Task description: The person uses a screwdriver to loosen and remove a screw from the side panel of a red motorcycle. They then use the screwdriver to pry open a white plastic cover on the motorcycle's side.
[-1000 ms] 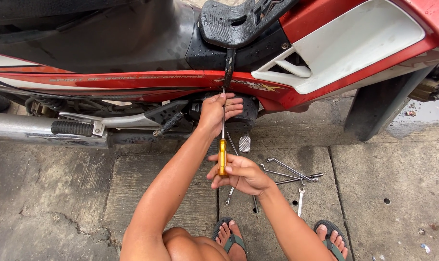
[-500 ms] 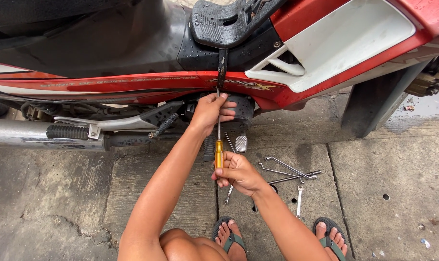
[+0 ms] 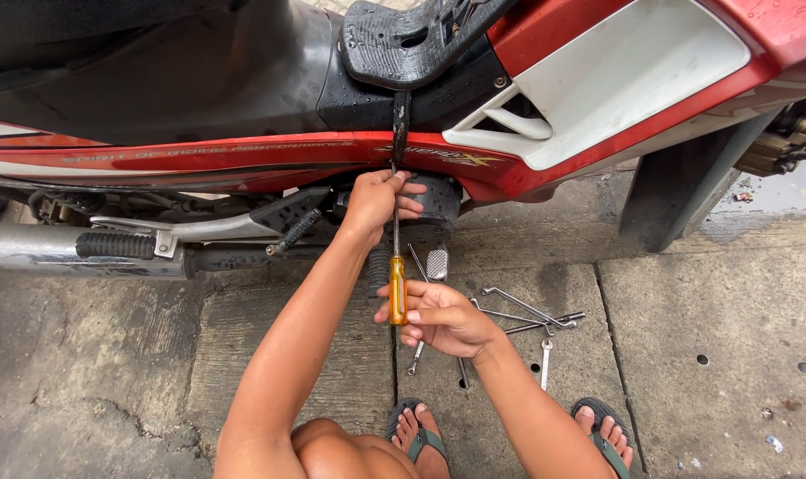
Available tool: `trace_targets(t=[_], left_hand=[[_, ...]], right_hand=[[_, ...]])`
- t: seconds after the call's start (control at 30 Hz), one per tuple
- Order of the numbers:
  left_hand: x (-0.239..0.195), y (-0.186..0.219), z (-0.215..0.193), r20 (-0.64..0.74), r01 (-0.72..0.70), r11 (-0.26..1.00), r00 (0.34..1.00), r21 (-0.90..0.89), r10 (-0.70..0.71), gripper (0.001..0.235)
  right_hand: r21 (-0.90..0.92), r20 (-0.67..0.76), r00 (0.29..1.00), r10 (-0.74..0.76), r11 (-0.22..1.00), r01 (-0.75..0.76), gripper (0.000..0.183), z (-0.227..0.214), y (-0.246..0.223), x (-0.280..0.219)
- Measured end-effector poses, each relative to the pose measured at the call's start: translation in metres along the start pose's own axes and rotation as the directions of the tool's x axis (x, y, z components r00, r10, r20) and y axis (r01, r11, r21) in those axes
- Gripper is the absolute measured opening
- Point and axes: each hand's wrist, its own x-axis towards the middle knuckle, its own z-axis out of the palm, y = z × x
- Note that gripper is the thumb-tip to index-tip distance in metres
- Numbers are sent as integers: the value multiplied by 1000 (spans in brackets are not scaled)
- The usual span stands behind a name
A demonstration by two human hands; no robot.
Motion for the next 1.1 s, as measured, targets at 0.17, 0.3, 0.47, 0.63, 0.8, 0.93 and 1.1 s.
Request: trace_targets(t=[0.17,0.3,0.47,0.63,0.8,0.93,1.1], left_hand=[[-4,5,1,5,0,1000,1000,-8,0,42],[-6,7,2,2,3,1000,1000,-6,-3,41],[-10,9,2,-6,23,1000,1000,-13,-23,42],[1,-4,-2,-49,11,999,999,35,-9,38],[13,-16,-8,-118,-42,996,992,76,51,31],[10,-12,-3,-147,-35,998,988,55,43,28],[10,-12,-2,-93,-13,997,996,-82,6,28]], right_hand=[[34,2,1000,-19,999,19,48,-15,8,3],[1,-5,998,-59,998,59,42,-17,10,4],[-70,-107,992,-75,995,67,38,-28,22,6],[-221,-321,940,-113,974,42,36,-35,31,10],[-254,-338,932,-129,966,42,38,-25,29,12],[-215,-265,960,-87,976,29,38,-21,22,10],[51,71,996,-61,997,57,62,-14,12,2]])
